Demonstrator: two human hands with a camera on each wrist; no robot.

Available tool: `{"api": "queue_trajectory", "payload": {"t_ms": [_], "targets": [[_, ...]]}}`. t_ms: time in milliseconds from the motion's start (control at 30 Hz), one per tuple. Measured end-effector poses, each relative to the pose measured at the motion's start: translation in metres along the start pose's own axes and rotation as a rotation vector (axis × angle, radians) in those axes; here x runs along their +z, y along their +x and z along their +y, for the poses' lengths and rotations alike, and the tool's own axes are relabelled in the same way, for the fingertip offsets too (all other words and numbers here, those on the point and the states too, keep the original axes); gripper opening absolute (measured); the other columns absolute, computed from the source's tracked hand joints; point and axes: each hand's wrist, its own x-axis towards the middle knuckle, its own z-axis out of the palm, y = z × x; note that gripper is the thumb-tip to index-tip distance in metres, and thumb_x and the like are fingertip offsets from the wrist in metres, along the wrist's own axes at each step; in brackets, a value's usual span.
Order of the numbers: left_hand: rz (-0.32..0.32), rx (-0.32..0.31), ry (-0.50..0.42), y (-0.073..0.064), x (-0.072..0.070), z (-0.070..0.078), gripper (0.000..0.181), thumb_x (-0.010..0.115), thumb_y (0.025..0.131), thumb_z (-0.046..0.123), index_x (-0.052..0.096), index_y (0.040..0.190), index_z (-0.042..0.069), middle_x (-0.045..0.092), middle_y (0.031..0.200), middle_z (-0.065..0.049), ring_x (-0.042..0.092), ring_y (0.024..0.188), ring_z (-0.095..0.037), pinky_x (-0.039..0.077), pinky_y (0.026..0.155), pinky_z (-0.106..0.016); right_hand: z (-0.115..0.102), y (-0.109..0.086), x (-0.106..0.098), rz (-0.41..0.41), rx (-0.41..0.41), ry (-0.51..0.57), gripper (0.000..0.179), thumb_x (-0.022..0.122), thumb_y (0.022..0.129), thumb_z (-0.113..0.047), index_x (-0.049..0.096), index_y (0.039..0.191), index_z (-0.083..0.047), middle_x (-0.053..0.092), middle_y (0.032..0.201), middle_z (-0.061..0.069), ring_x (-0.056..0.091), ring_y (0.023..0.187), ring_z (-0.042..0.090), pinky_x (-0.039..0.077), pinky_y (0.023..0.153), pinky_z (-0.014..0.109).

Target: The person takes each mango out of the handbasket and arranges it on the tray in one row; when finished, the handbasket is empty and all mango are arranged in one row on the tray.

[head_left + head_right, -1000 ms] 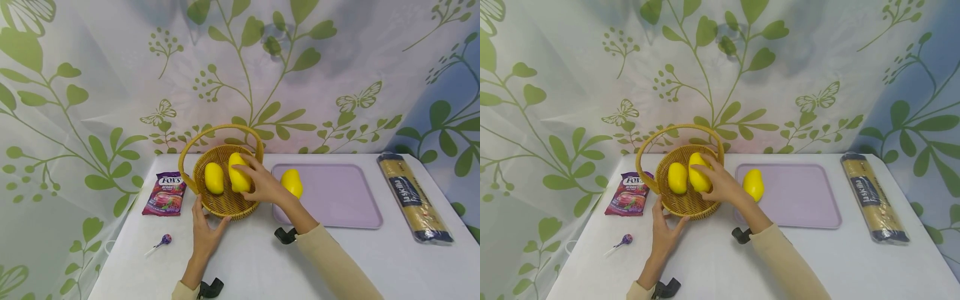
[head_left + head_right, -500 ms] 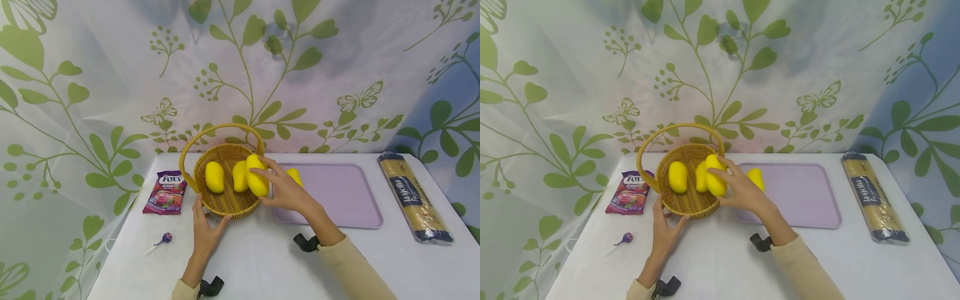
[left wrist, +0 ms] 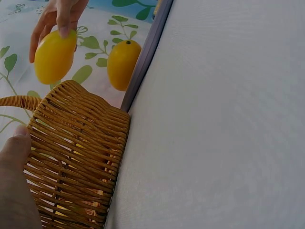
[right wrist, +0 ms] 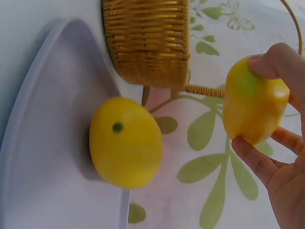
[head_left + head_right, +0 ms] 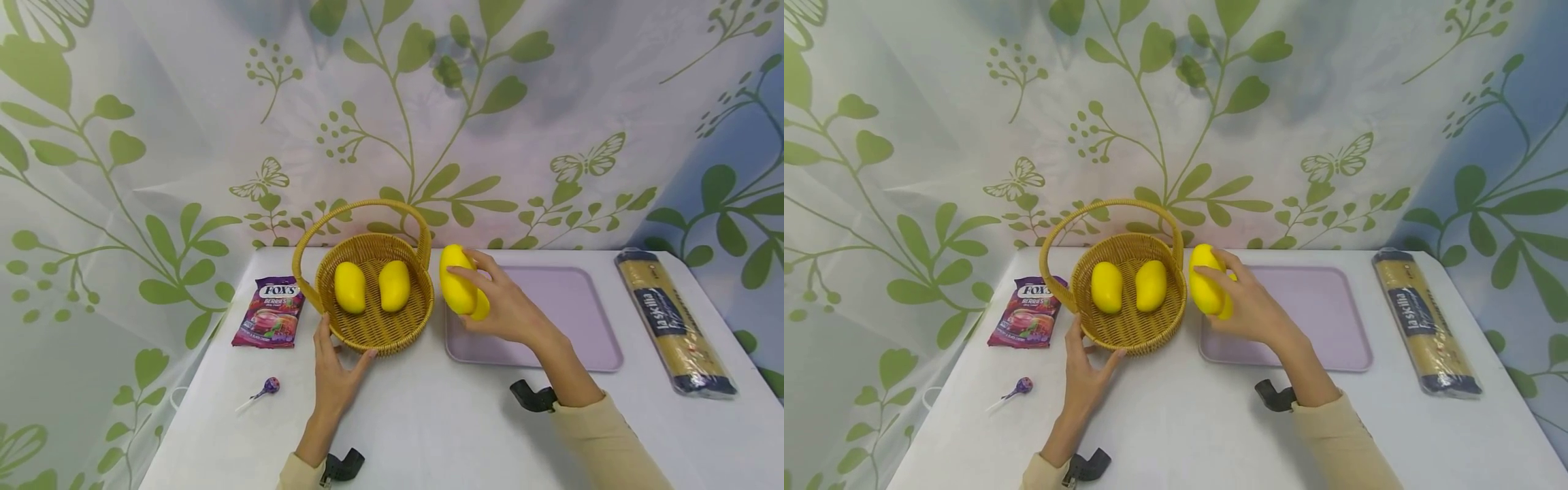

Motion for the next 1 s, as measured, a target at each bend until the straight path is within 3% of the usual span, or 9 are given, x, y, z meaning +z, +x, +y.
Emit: {"api": "queue_trajectory", "payload": {"t_ms": [533, 1000], "targets": [[-0.005, 0.001, -0.005, 0.000, 0.000, -0.001, 0.107, 0.083, 0.077, 0.039, 0.018, 0.156, 0.007, 0.026, 0.159, -0.010, 0.041, 0.133, -0.025, 0.051, 0.086, -0.041, 0.050, -0.037, -0.020, 0.048, 0.063, -0.090, 0.084, 0.087, 0.064, -0.006, 0.051, 0.140, -0.014, 0.027, 0.154, 0.019, 0.045, 0.122, 0.043, 0.051, 0.083, 0.060], [0.003, 0.012, 0.002, 0.001, 0.001, -0.002, 0.108, 0.083, 0.077, 0.039, 0.015, 0.158, 0.019, 0.027, 0.158, -0.013, 0.041, 0.134, -0.028, 0.052, 0.087, -0.044, 0.082, -0.059, -0.008, 0.003, 0.101, -0.134, 0.080, 0.087, 0.063, -0.003, 0.054, 0.136, -0.009, 0.032, 0.147, 0.027, 0.047, 0.115, 0.049, 0.049, 0.083, 0.061]]}}
